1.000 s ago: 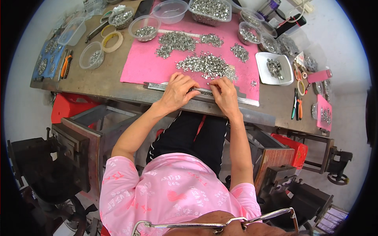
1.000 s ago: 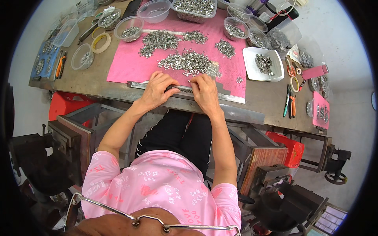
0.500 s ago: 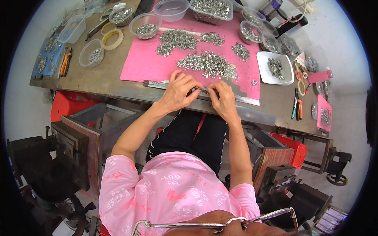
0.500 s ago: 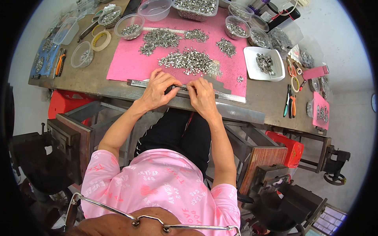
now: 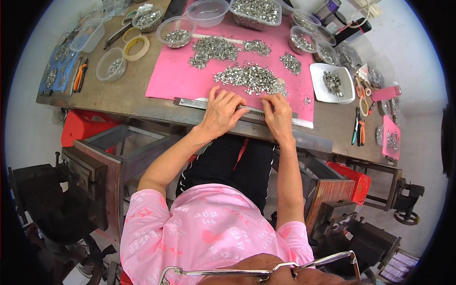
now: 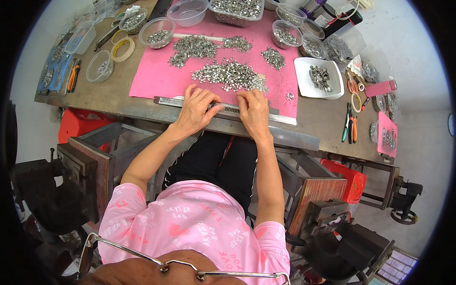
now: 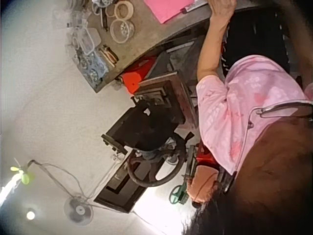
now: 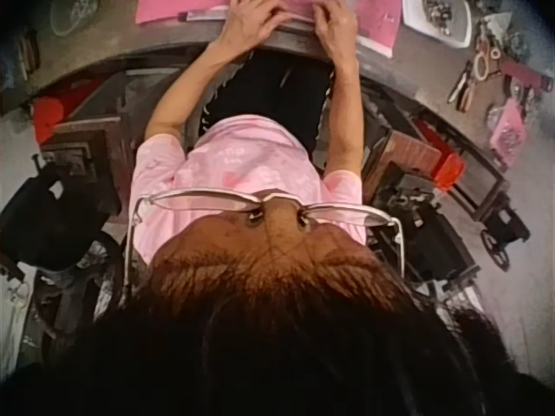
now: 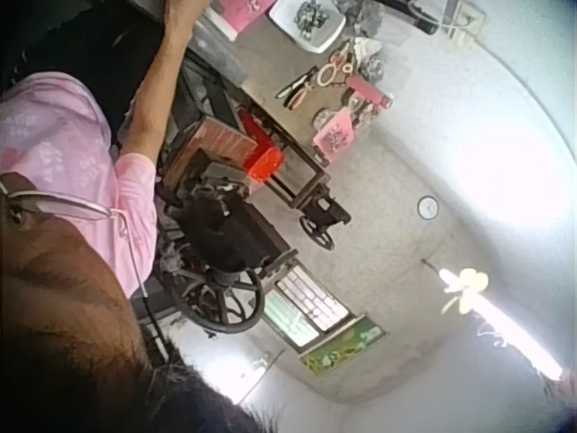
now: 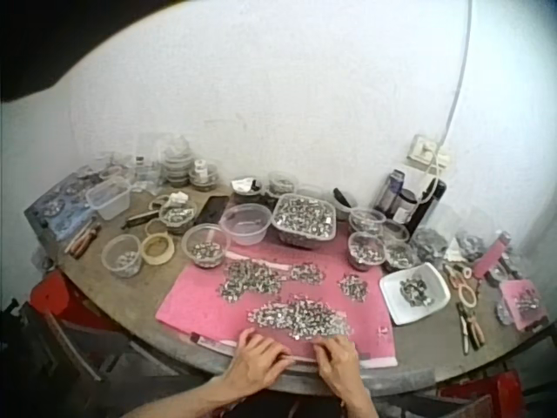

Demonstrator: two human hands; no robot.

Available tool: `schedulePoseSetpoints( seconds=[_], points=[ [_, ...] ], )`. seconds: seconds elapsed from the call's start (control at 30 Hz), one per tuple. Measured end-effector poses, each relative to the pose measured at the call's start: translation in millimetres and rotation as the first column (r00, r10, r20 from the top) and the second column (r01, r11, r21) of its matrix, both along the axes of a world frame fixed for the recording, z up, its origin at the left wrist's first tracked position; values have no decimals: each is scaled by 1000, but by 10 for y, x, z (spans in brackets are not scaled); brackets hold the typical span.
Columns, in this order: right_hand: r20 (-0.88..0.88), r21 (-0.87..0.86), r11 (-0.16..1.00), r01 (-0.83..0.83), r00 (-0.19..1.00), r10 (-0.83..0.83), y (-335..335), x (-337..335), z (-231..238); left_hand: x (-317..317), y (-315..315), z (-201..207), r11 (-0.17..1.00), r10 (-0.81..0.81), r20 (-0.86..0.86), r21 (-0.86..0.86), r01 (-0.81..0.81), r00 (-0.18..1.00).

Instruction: The person loads small metal parts into a metal fixture by hand, places the fixture into a manual press machine, and turns the hand wheel to press them.

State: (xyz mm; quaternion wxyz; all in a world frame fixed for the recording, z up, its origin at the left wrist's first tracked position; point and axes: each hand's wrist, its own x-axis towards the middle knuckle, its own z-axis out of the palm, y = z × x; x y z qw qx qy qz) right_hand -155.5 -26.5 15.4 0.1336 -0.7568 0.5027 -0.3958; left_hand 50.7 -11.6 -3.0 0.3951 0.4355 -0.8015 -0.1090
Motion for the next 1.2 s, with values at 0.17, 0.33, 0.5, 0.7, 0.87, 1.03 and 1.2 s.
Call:
schedulePoseSetpoints(
  seconds=[0.17,0.33,0.5,0.7,0.87,1.03,1.2],
  points=[
    [-23,85,994,75,997,-74,-37,-93,-30,-84,-3,-55,993,100,29,-62,-98,995],
    [-23,159,987,37,999,-34,-14,-99,-26,-61,-171,17,988,109,-35,-105,-112,993],
    [-171,38,999,33,985,-26,-109,-22,-51,-3,-482,3,996,84,79,9,-85,993],
    [-78,30,996,-86,993,88,194,58,55,15,-533,-23,997,70,145,-1,-71,987],
    [-58,-46,997,-60,997,57,274,115,-35,53,-510,6,997,25,131,73,-34,991],
    [-72,-69,996,-57,996,52,274,120,-50,57,-504,1,994,19,123,107,-32,992],
    [-63,-73,997,-19,998,14,154,80,-39,54,-503,-1,997,31,152,67,-42,988]
  ],
)
